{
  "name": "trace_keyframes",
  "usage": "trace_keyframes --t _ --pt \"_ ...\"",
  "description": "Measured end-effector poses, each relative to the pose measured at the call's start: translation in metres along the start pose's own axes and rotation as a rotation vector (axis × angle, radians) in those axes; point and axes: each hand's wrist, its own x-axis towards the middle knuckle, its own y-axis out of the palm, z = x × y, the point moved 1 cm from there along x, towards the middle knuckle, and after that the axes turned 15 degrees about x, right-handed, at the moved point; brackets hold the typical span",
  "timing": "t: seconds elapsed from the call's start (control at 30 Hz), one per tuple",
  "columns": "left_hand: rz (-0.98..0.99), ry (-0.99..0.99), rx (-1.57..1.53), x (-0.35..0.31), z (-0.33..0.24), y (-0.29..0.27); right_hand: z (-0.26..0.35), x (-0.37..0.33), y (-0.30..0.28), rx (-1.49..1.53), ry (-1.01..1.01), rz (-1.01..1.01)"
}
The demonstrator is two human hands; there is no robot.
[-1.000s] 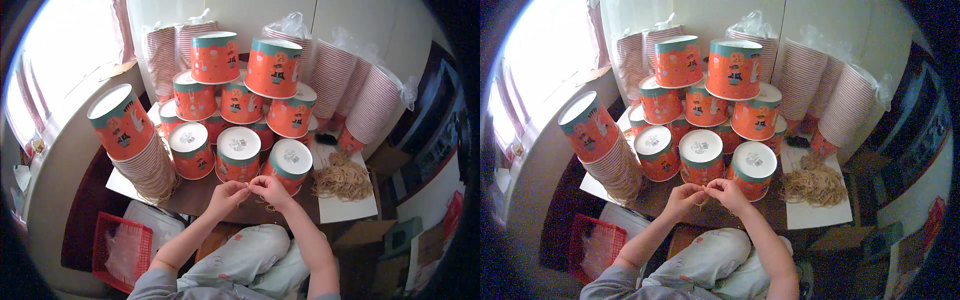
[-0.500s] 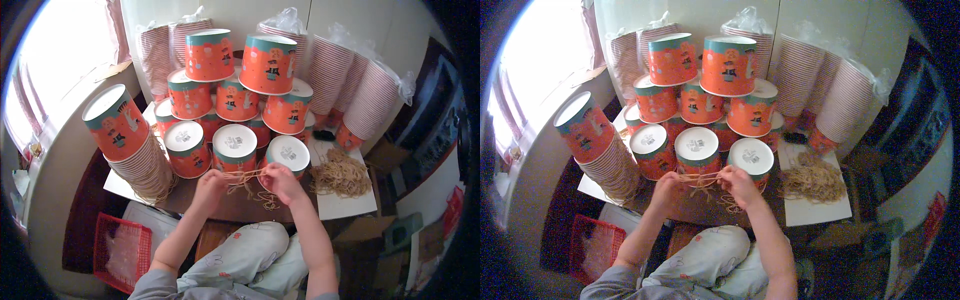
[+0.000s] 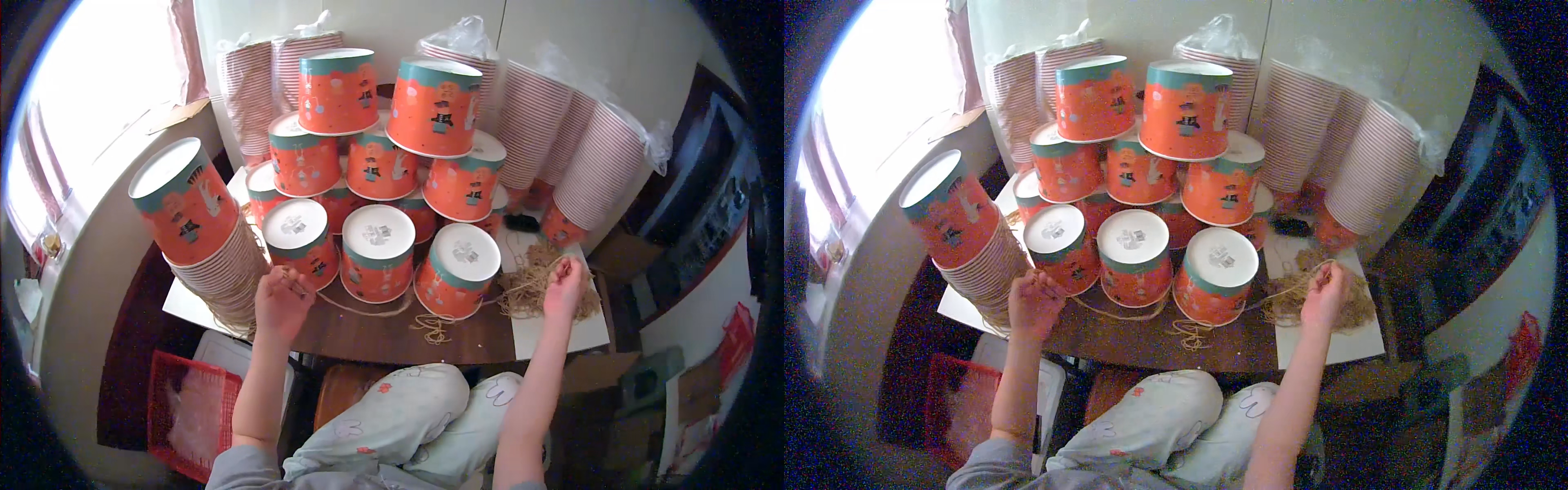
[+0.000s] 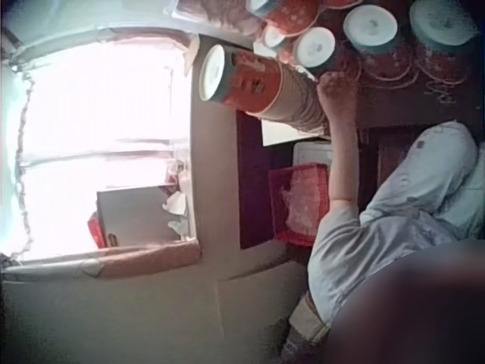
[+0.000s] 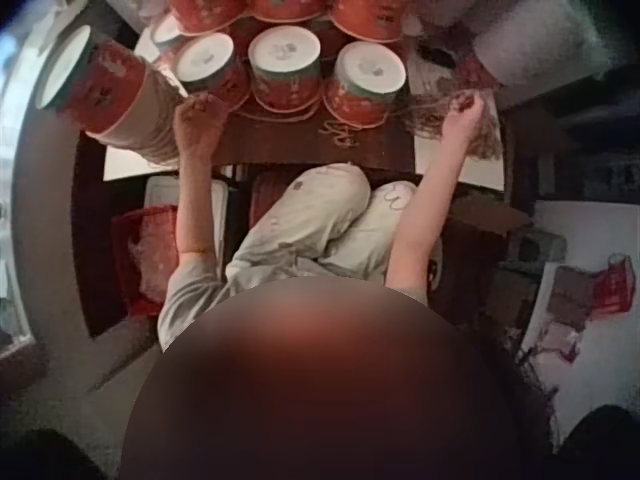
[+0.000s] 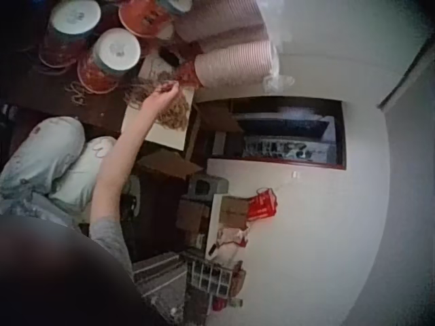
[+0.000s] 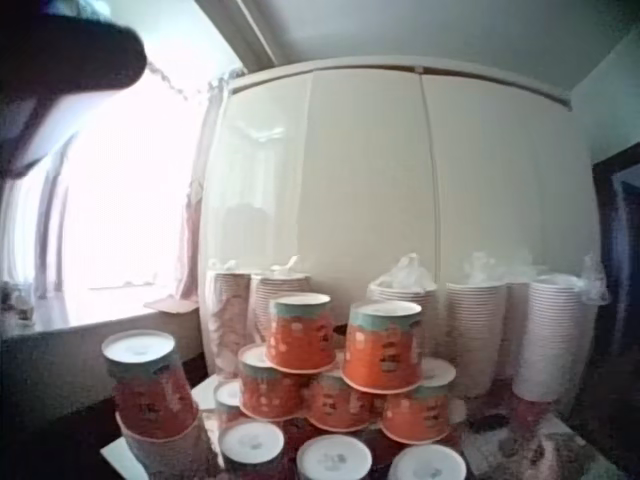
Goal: Tying strings through pre-punched holes in paper tubs for packaging and assembly.
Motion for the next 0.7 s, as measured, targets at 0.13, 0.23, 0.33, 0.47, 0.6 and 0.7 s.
trace_keyframes --t 0.13,0.23,0.33,0.47,0.6,0.7 --pt "0.122 0.039 -0.068 0.002 -0.004 -0.007 -0.001 -0.005 0.003 -0.142 -0.062 0.001" --pt "0.237 -0.064 0.233 0.000 0.006 -0.008 -0.007 -0.016 0.016 -0.235 0.078 0.124" --pt "0.244 -0.230 0.496 -0.008 0.030 0.007 -0.023 -0.063 0.058 -0.331 0.299 0.367" --pt "0.416 -0.244 0.781 -0.016 0.060 0.035 -0.062 -0.118 0.077 -0.766 0.430 0.868" --pt "0.482 -0.107 0.750 -0.015 0.083 0.044 -0.080 -0.140 0.077 -0.873 0.700 0.970" --pt "0.453 -0.003 0.804 -0.015 0.086 0.047 -0.080 -0.145 0.078 -0.827 0.785 0.967"
